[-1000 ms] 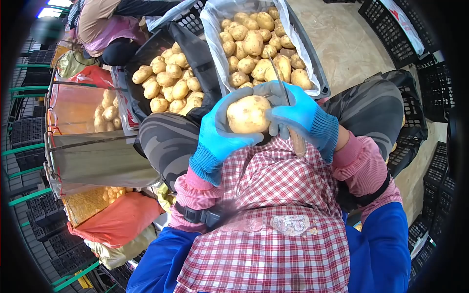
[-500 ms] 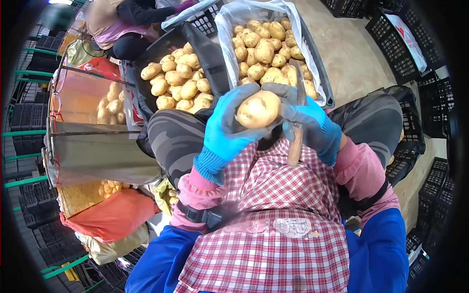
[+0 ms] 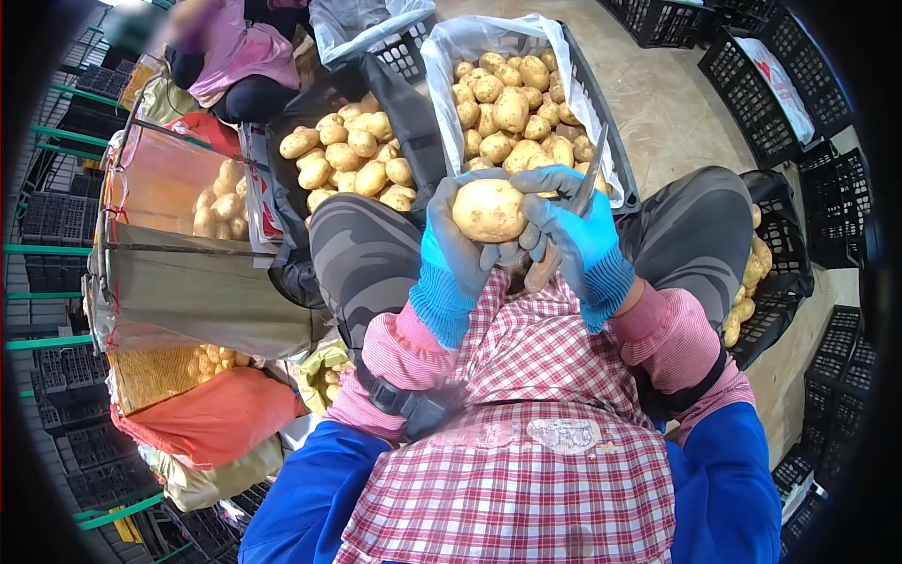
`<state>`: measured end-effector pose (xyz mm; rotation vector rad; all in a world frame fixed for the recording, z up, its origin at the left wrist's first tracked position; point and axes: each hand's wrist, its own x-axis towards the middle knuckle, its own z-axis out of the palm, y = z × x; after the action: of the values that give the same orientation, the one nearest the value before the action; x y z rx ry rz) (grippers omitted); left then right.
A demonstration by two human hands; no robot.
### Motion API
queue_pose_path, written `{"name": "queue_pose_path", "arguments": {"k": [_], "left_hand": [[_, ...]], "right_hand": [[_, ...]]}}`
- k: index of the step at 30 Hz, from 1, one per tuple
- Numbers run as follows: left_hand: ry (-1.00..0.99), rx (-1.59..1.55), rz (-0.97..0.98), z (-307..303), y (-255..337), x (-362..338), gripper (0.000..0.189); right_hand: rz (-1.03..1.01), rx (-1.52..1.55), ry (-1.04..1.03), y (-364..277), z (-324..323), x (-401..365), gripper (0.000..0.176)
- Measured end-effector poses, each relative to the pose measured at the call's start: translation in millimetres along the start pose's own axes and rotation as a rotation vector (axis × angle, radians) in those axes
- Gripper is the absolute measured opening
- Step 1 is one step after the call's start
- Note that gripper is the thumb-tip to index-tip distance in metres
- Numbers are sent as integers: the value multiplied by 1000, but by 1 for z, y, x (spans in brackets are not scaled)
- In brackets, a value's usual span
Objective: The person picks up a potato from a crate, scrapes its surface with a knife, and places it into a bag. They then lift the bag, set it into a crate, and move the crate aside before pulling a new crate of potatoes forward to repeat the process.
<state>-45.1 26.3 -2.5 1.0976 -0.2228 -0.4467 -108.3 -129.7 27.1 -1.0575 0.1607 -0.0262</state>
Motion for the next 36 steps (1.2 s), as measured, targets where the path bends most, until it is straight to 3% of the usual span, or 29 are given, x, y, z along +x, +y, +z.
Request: {"name": "queue_pose_path", "arguments": {"k": [3,5,6,8,10,13,14,17,18,19,21,22,25,30,33,36], "left_hand": [[-93,-480,-187,-3,-3,2,33],[-111,-255,-62,-2,-9,-3,35],[-86,134,140,4,-15,-10,37],[-112,117,159,8,-15,-13,44],[-214,-681,-241,16,-2,-9,56],[10,621,558,25,-21,-26,72],[30,782,670,27,-19,-30,74],[-31,650,567,25,-21,-23,69],[-96,346,380,32,-14,-13,67],[-105,33,197,38,-6,-4,65],[-281,-228,163,62,21,-16,69],[-293,-103,144,73,34,-24,71],[-312,206,329,72,25,-7,76],[-278,199,180,89,28,6,87],[-272,207,104,106,30,11,86],[-289,391,288,106,13,25,66]], "right_hand": [[27,51,13,-9,7,-11,32],[7,134,1,-11,10,-18,32],[-4,177,-5,-11,11,-22,32],[-29,169,-41,-9,4,-28,35],[-120,112,-15,-7,7,-34,40],[-367,-147,75,-4,16,-40,52],[-458,-295,76,1,9,-37,55],[-375,-244,-19,-22,0,-41,57],[-203,-108,-65,-30,-11,-43,55],[-192,-41,-82,-34,-15,-43,52],[-190,91,-67,-36,-23,-43,50],[-198,159,-31,-32,-29,-42,50],[-161,226,-24,-30,-40,-45,58],[-159,269,-14,-31,-45,-36,70],[-151,339,37,-34,-56,-33,69],[-142,451,17,-29,-69,-29,63]]}}
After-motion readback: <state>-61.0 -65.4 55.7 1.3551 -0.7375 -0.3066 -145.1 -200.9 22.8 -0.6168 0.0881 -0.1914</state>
